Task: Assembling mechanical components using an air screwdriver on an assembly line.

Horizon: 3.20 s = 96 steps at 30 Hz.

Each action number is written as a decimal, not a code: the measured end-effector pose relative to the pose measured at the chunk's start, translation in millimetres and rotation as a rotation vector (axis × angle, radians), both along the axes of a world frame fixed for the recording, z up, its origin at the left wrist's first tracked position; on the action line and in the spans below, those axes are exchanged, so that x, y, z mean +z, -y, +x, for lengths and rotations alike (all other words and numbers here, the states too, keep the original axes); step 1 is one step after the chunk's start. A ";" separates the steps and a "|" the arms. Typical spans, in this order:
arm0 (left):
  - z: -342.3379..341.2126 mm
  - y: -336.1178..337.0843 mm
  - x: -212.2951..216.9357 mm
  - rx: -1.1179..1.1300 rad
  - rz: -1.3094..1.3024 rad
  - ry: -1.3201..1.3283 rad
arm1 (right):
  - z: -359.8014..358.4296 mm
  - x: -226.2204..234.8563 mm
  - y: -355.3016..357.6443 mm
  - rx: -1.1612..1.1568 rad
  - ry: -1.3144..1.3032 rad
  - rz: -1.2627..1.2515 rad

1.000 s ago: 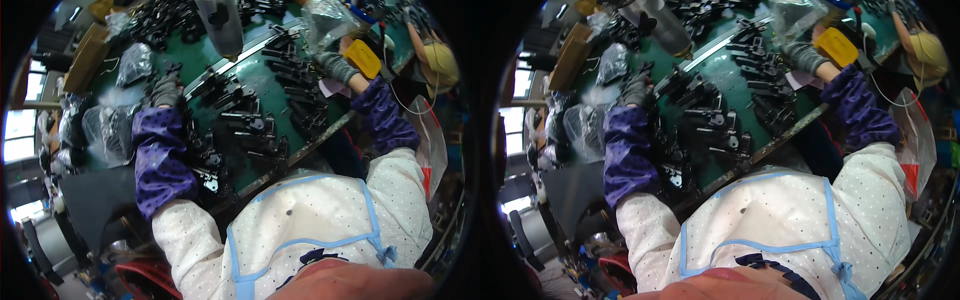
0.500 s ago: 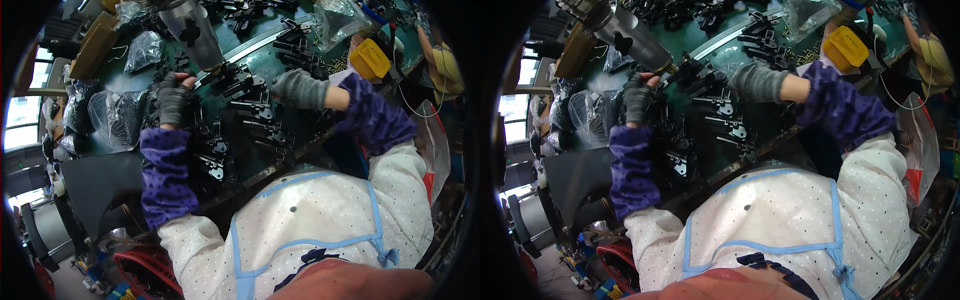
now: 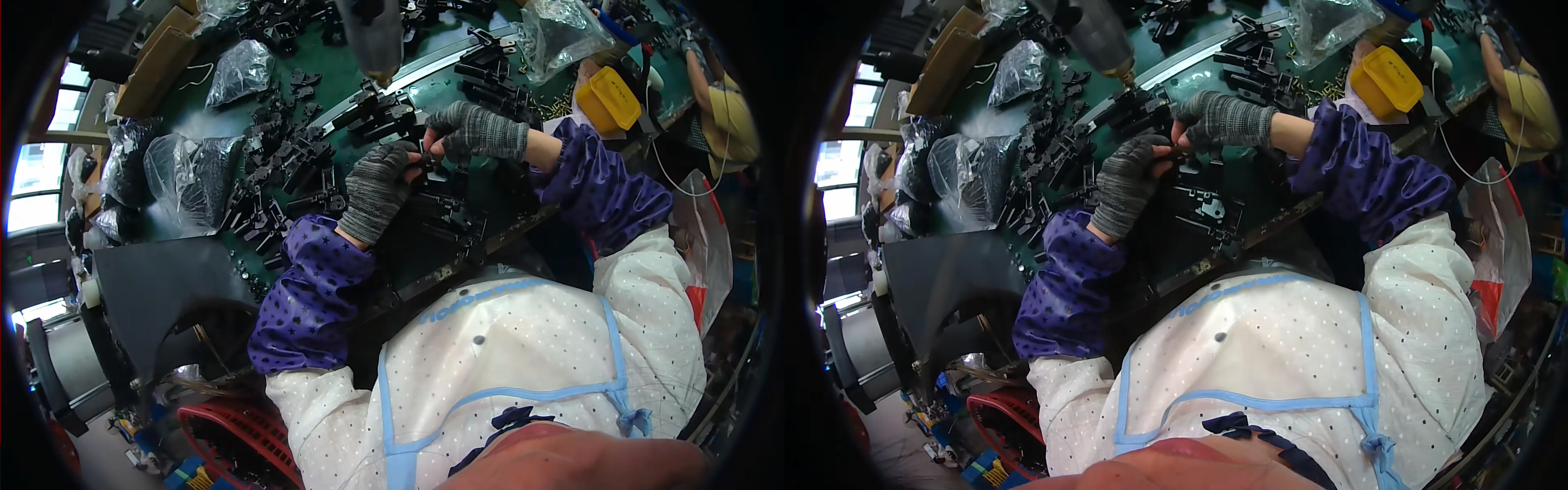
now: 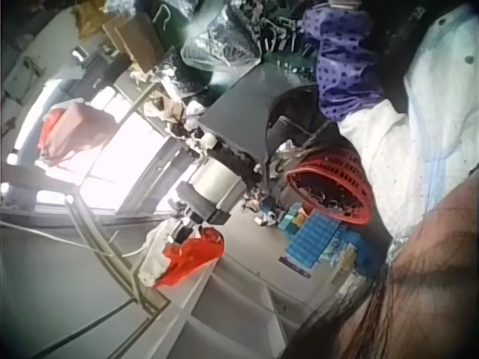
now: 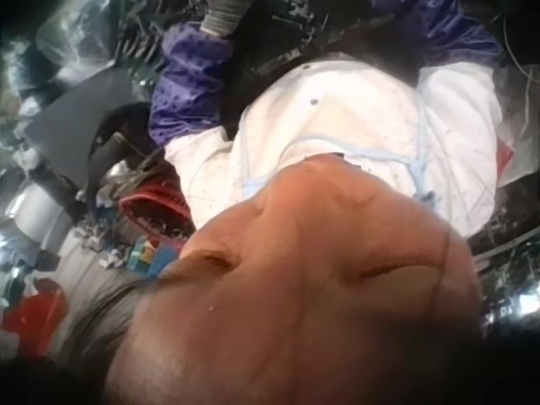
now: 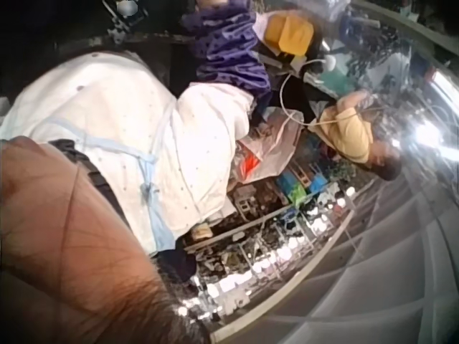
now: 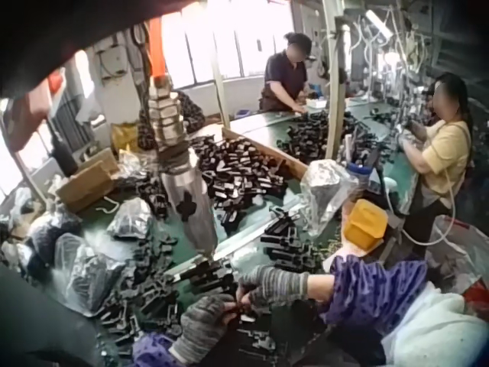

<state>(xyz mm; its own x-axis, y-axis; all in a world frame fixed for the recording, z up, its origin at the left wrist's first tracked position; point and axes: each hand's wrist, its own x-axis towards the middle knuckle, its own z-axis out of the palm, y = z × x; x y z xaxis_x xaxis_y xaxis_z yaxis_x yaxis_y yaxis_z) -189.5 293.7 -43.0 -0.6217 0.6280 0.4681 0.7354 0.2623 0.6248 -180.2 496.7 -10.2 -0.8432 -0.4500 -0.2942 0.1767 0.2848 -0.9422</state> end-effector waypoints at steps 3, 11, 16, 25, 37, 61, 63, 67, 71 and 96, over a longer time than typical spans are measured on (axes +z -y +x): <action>1.9 0.2 5.7 -0.005 -0.049 -0.025 | -0.7 -4.7 3.6 0.003 0.065 -0.014; 4.8 2.1 2.4 -0.007 -0.079 -0.037 | 4.2 -14.0 13.5 -0.011 -0.330 0.441; 7.2 -5.4 1.1 0.094 -0.092 0.102 | -14.0 53.9 -19.9 -0.519 -1.721 0.986; 5.2 -18.8 -6.8 0.123 -0.092 0.274 | -49.3 56.3 6.4 -0.385 -0.884 -0.144; 9.8 -11.7 -0.3 0.125 -0.064 0.182 | -32.6 -0.2 17.1 -0.265 -0.593 -0.632; 1.3 -16.6 -15.3 0.109 -0.035 -0.002 | -31.2 16.4 33.8 -0.224 -0.513 -0.725; -1.5 -19.5 -18.3 0.126 -0.010 -0.062 | -31.7 30.2 30.6 -0.211 -0.640 -0.797; -3.9 -25.1 1.7 0.166 -0.023 -0.082 | -24.6 73.8 -4.1 -0.173 -0.385 -0.556; -51.8 11.8 41.3 0.425 -0.094 -0.199 | 12.4 70.9 -67.9 -0.371 -0.695 0.267; 16.4 9.7 36.4 0.002 0.080 0.256 | 51.8 18.7 -96.4 -0.304 -0.507 0.367</action>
